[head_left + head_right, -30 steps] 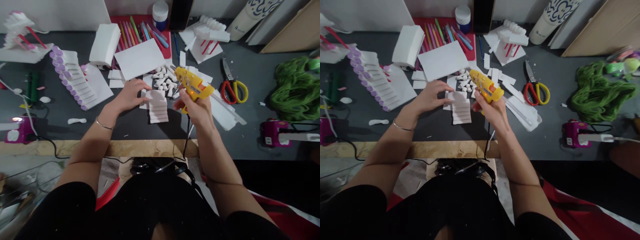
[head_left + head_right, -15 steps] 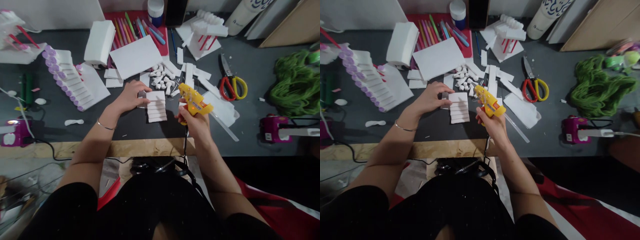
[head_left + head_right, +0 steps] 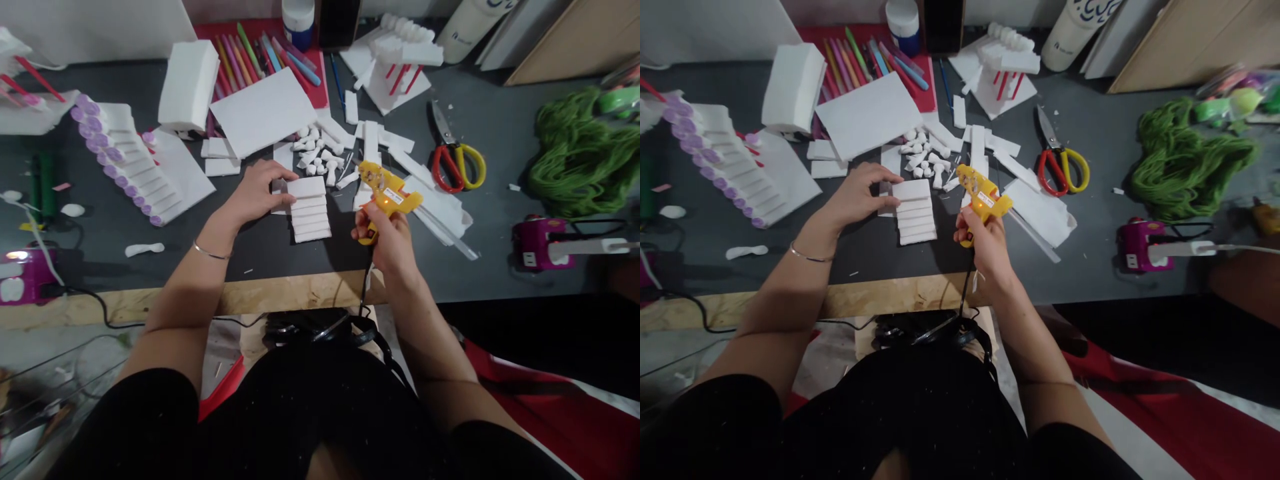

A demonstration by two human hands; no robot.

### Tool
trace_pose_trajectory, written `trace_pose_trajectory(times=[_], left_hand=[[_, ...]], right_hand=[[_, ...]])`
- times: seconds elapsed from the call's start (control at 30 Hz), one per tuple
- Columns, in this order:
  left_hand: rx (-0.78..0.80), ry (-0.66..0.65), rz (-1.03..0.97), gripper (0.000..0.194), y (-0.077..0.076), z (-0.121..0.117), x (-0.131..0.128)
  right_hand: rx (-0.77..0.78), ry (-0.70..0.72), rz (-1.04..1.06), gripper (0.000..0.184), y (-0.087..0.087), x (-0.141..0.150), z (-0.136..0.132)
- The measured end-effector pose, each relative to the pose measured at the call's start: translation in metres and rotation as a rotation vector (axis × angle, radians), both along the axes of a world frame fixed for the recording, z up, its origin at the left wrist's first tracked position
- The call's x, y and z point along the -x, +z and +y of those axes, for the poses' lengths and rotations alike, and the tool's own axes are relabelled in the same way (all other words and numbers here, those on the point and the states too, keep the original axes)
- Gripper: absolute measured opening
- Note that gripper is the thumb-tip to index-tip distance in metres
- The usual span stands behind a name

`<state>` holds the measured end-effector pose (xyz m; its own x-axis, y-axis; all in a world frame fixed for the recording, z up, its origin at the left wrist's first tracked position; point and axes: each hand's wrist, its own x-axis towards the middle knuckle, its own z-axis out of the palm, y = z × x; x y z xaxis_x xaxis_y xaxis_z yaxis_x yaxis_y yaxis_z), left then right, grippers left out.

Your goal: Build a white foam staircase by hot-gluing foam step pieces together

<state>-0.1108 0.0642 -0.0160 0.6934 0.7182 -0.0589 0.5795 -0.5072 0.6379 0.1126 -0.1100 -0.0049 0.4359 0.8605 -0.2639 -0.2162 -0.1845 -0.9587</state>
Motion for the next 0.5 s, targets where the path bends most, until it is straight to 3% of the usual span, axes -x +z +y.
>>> trace_pose_trajectory(times=[0.23,0.5], left_hand=[[-0.026,-0.012,-0.014,0.048,-0.004,0.002,0.003],[-0.026,-0.014,0.005,0.047,-0.001,0.003,0.002]], right_hand=[[0.062,0.008,0.020,0.055,-0.002,-0.011,0.002],[0.079,0.047,0.162,0.060,-0.014,-0.001,0.003]])
